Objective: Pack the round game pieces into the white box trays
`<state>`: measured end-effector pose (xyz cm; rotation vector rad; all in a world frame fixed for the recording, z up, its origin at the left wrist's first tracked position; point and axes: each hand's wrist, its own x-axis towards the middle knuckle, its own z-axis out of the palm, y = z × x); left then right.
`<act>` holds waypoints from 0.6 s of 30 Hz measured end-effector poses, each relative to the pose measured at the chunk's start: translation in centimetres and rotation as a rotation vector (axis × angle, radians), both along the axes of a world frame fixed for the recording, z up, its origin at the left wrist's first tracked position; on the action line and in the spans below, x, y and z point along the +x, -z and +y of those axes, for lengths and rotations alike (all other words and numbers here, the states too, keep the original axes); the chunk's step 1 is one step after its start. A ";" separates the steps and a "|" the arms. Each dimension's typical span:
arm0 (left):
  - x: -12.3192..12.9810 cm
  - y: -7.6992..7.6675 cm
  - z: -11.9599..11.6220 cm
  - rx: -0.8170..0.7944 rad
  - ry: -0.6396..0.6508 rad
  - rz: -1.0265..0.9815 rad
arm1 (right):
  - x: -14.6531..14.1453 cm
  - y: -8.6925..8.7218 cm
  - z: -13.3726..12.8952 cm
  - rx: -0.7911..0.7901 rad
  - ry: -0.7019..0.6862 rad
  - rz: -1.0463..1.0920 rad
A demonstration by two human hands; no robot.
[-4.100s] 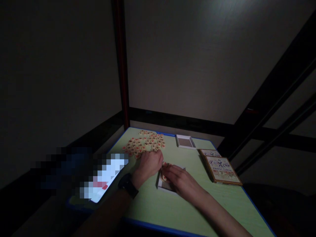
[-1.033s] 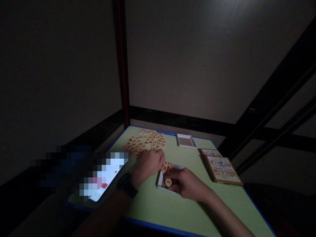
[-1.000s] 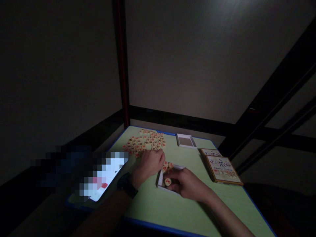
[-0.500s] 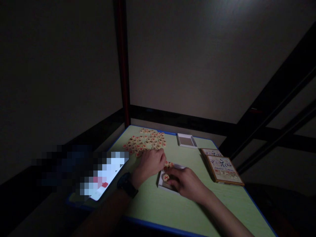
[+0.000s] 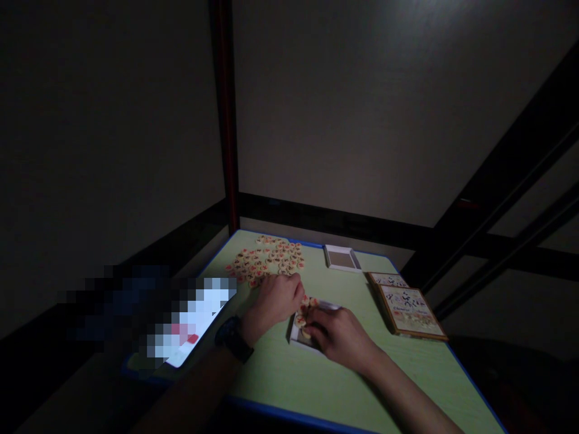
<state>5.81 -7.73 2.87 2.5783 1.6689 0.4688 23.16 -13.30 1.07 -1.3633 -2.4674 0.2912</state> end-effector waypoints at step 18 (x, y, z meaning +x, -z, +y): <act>0.0 -0.2 0.0 -0.037 -0.003 0.013 | 0.2 -1.1 -0.5 -0.052 -0.005 -0.142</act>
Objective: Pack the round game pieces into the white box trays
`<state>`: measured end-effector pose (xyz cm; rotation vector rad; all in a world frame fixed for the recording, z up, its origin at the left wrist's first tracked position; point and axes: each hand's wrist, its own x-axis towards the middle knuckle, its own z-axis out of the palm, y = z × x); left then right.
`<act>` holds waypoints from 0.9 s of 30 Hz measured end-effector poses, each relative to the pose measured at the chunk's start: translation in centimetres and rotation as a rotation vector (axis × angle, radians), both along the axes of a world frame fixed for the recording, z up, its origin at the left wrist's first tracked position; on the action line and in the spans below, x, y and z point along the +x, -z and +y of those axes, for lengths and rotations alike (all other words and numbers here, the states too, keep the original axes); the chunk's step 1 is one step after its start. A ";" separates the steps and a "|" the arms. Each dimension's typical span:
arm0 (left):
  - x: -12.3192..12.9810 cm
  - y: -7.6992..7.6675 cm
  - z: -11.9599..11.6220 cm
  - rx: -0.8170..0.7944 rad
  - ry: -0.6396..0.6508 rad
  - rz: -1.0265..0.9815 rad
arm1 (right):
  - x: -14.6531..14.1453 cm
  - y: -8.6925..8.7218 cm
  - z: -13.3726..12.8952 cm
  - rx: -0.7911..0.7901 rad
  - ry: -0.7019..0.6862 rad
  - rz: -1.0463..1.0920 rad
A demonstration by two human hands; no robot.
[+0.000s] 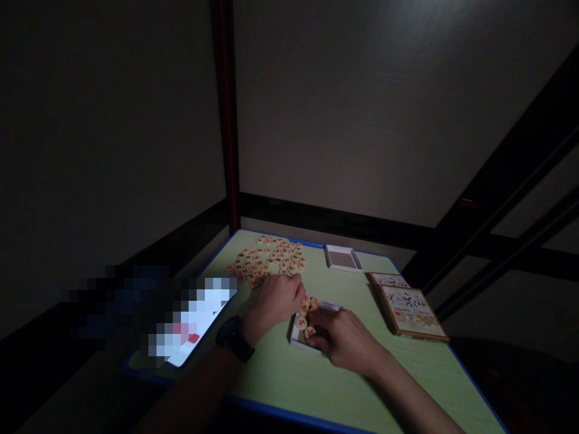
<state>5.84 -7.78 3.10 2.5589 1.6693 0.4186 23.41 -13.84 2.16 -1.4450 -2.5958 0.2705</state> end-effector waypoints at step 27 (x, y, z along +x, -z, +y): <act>0.1 0.7 0.2 0.009 0.014 0.009 | -1.0 2.0 1.0 0.105 -0.018 -0.011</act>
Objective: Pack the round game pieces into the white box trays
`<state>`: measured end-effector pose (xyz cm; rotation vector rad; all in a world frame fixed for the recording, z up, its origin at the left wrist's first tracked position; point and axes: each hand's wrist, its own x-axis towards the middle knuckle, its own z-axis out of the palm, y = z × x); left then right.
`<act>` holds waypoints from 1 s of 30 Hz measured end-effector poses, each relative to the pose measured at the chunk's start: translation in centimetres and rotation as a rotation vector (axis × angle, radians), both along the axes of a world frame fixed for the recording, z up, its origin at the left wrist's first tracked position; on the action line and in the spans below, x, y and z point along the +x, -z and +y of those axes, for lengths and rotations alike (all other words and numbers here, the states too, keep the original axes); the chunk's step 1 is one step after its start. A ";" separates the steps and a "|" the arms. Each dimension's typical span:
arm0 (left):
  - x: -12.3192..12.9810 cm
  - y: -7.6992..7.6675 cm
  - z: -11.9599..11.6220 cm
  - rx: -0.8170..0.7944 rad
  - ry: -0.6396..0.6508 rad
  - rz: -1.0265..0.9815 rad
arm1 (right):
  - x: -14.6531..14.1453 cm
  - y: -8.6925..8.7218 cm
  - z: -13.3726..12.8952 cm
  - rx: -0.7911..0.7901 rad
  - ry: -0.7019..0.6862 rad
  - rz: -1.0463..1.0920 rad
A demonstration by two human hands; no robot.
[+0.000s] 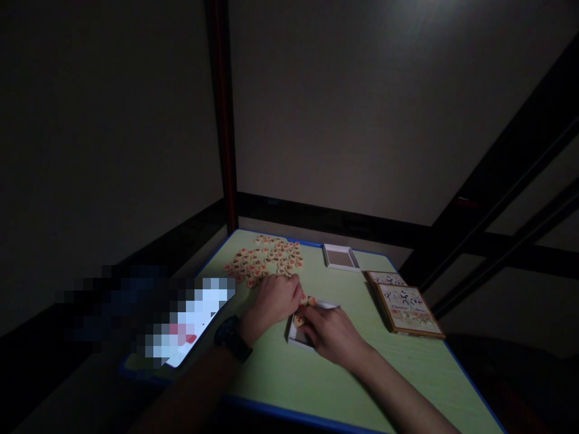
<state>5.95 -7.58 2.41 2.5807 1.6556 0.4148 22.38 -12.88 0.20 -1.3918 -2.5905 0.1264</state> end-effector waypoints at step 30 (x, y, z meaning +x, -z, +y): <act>-4.3 -1.7 3.5 0.044 -0.368 -0.010 | 6.1 -1.2 2.8 -0.105 0.264 0.224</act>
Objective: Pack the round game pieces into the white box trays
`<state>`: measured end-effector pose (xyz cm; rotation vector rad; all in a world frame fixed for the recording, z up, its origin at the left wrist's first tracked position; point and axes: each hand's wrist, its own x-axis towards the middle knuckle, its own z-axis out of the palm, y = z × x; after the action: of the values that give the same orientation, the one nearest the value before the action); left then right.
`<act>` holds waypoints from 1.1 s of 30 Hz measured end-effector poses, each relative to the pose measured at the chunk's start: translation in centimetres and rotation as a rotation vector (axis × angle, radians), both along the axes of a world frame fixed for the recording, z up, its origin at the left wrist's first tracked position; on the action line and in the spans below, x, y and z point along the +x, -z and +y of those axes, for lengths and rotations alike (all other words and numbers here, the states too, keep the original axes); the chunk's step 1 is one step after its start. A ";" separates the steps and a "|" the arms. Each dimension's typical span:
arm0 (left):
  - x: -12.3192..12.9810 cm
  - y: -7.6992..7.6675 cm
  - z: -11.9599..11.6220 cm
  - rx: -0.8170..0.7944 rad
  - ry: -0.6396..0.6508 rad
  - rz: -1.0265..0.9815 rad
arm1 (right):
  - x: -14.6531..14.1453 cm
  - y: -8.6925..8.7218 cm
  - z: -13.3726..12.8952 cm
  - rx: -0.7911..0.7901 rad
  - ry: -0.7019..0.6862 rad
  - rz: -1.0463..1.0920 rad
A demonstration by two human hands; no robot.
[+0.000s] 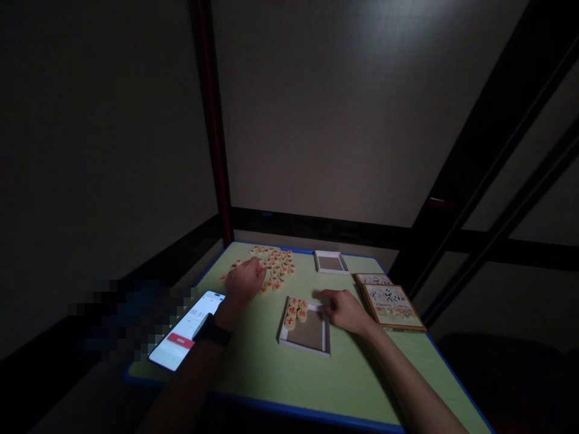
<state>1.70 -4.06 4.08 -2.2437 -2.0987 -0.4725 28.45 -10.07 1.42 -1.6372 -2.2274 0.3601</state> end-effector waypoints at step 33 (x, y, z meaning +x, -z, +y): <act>-0.5 4.6 0.0 -0.084 0.377 0.199 | -0.4 1.1 0.4 0.059 0.015 0.064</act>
<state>1.18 -4.03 -0.50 -2.6200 -1.6361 -0.1616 28.09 -9.67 0.28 -1.5888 -2.1578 0.3349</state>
